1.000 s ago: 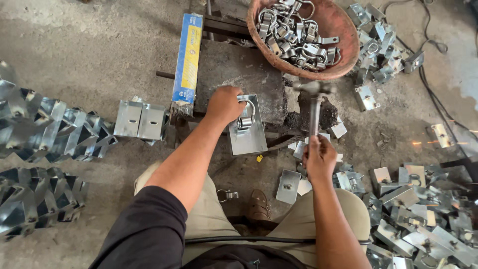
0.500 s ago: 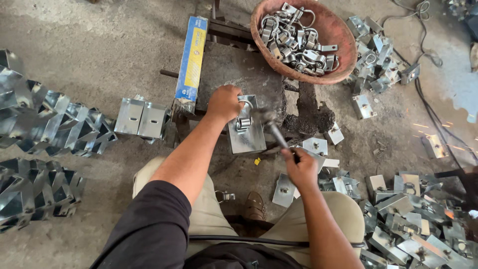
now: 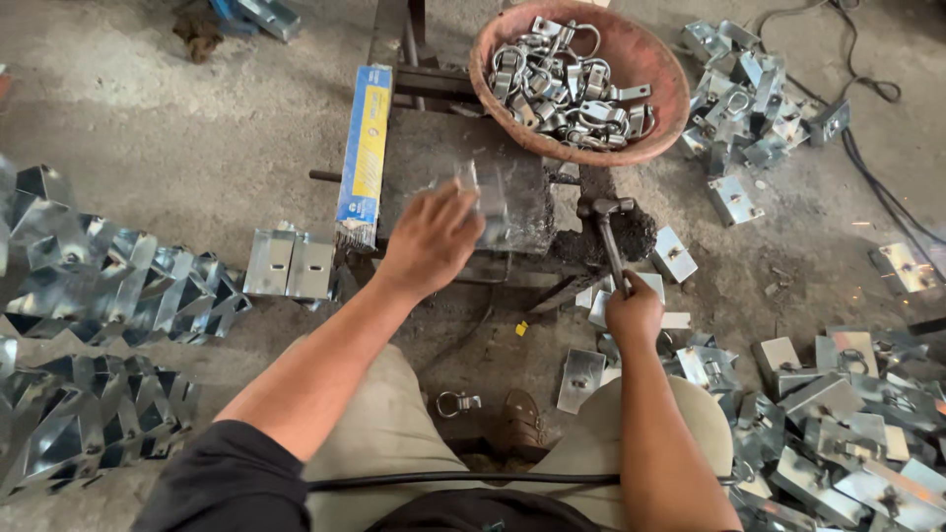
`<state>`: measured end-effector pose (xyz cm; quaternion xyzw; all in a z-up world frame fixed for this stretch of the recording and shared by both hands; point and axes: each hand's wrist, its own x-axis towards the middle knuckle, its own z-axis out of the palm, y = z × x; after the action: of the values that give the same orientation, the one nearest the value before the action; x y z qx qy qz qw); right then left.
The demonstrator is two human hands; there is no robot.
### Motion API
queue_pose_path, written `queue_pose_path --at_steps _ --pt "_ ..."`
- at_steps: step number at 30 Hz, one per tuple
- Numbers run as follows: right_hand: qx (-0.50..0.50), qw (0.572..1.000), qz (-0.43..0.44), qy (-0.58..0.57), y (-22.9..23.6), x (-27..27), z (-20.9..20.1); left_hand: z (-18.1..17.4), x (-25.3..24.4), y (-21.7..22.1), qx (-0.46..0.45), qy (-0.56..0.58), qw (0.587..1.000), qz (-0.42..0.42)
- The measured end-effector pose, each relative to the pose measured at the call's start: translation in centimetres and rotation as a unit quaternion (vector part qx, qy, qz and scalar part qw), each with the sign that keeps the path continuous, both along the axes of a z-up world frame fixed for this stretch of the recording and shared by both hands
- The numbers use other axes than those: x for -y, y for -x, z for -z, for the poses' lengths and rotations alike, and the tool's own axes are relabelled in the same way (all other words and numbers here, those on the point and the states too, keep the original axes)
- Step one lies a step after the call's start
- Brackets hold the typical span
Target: The person welds small metal brackets onto rectangular metal plates using a handheld welding torch. They repeatedly pick up plates and brackets, position them on a workbench, weld them together, and place the finished assemblies on the floor.
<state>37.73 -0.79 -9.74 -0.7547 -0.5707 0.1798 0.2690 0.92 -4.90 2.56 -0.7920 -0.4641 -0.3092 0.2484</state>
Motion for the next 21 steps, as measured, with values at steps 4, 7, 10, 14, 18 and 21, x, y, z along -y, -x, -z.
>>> queue_pose_path --at_steps 4,7,10,14,18,21 --pt "0.006 0.999 -0.041 0.007 -0.2 -1.6 2.0 2.3 1.4 0.0 -0.032 0.226 0.972 0.061" --pt "0.030 0.997 -0.068 -0.022 0.4 -0.8 0.9 3.6 -0.1 -0.2 0.063 0.331 0.941 0.018" --pt "0.086 0.990 -0.093 -0.059 0.8 -0.2 -3.2 3.9 -3.2 0.0 0.149 0.136 0.979 -0.034" --pt "-0.033 0.998 -0.041 0.042 -2.2 2.2 -8.8 4.7 -6.4 0.4 0.325 0.320 0.884 -0.102" --pt "-0.059 0.998 -0.037 0.009 -10.8 4.4 -11.1 6.0 -8.2 -0.4 0.480 0.285 0.827 -0.071" --pt "0.095 0.995 0.018 -0.005 -18.5 8.3 -9.3 7.3 -8.2 -0.9 0.478 0.207 0.852 -0.043"
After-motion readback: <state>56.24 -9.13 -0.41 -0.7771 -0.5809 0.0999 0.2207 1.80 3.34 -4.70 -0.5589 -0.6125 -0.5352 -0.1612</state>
